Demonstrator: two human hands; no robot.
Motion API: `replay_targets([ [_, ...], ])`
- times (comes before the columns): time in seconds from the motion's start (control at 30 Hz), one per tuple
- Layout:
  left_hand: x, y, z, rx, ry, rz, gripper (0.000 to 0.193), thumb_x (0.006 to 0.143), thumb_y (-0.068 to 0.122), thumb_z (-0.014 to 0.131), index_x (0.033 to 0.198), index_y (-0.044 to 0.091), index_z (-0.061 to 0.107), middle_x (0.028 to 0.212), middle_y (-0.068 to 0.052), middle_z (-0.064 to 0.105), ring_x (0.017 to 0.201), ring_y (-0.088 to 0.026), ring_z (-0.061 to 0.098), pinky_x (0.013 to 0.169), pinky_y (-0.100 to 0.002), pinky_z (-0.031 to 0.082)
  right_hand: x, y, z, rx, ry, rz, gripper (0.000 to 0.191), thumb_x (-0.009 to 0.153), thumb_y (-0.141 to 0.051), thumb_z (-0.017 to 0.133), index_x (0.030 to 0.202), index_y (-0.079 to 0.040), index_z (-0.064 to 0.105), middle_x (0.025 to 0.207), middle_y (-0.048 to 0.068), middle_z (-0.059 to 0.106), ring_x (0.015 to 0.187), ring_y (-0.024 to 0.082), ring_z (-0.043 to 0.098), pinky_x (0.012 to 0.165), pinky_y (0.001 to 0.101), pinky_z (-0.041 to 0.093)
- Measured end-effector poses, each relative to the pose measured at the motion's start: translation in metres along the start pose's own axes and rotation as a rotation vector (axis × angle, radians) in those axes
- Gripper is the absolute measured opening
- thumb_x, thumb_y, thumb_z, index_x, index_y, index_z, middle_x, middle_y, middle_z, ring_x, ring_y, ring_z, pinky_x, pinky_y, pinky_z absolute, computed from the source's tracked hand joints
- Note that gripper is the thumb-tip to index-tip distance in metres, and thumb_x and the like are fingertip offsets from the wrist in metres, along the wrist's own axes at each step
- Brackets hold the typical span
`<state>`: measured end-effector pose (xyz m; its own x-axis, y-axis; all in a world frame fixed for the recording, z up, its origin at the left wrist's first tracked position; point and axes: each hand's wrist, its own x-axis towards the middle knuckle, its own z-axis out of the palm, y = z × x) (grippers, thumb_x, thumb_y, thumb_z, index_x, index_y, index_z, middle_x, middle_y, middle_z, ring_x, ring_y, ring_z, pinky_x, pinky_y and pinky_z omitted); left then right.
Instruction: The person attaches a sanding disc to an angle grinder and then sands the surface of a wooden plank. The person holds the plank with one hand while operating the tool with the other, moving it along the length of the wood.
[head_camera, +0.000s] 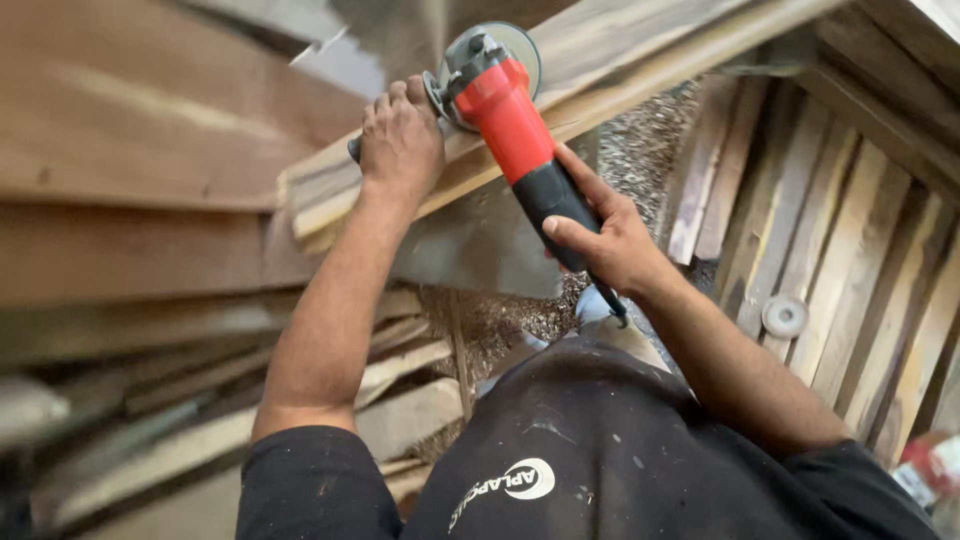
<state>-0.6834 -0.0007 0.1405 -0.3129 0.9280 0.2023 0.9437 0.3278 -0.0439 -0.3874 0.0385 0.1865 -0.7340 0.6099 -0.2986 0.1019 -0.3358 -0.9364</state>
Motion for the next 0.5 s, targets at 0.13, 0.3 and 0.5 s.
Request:
replay_targets([
  [0.13,0.060,0.055,0.019,-0.044,0.033,0.128,0.022,0.095,0.009,0.052,0.116,0.003,0.053,0.107,-0.016,0.065,0.101,-0.035,0.065,0.086,-0.049,0.051,-0.002,-0.005,-0.051,0.023,0.108,-0.096,0.083,0.092,-0.010,0.073,0.166,-0.022,0.037,0.114,0.006,0.064,0.081,0.012,0.064,0.067,0.0283,0.056],
  [0.3,0.130,0.120,0.039,-0.077,0.038,0.283,0.026,0.094,0.007,0.052,0.119,-0.001,0.054,0.108,-0.018,0.065,0.101,-0.035,0.064,0.087,-0.046,0.051,-0.006,-0.007,-0.111,0.101,0.220,-0.115,0.086,0.091,-0.009,0.071,0.165,-0.024,0.032,0.110,0.009,0.066,0.076,0.016,0.068,0.059,0.0307,0.059],
  [0.5,0.209,0.192,0.055,-0.081,-0.059,0.447,0.020,0.094,0.005,0.051,0.106,0.001,0.067,0.100,-0.021,0.070,0.096,-0.035,0.067,0.083,-0.049,0.051,0.004,-0.013,-0.179,0.180,0.309,-0.216,0.086,0.094,-0.008,0.070,0.169,-0.021,0.030,0.121,0.013,0.063,0.082,0.020,0.071,0.062,0.0344,0.062],
])
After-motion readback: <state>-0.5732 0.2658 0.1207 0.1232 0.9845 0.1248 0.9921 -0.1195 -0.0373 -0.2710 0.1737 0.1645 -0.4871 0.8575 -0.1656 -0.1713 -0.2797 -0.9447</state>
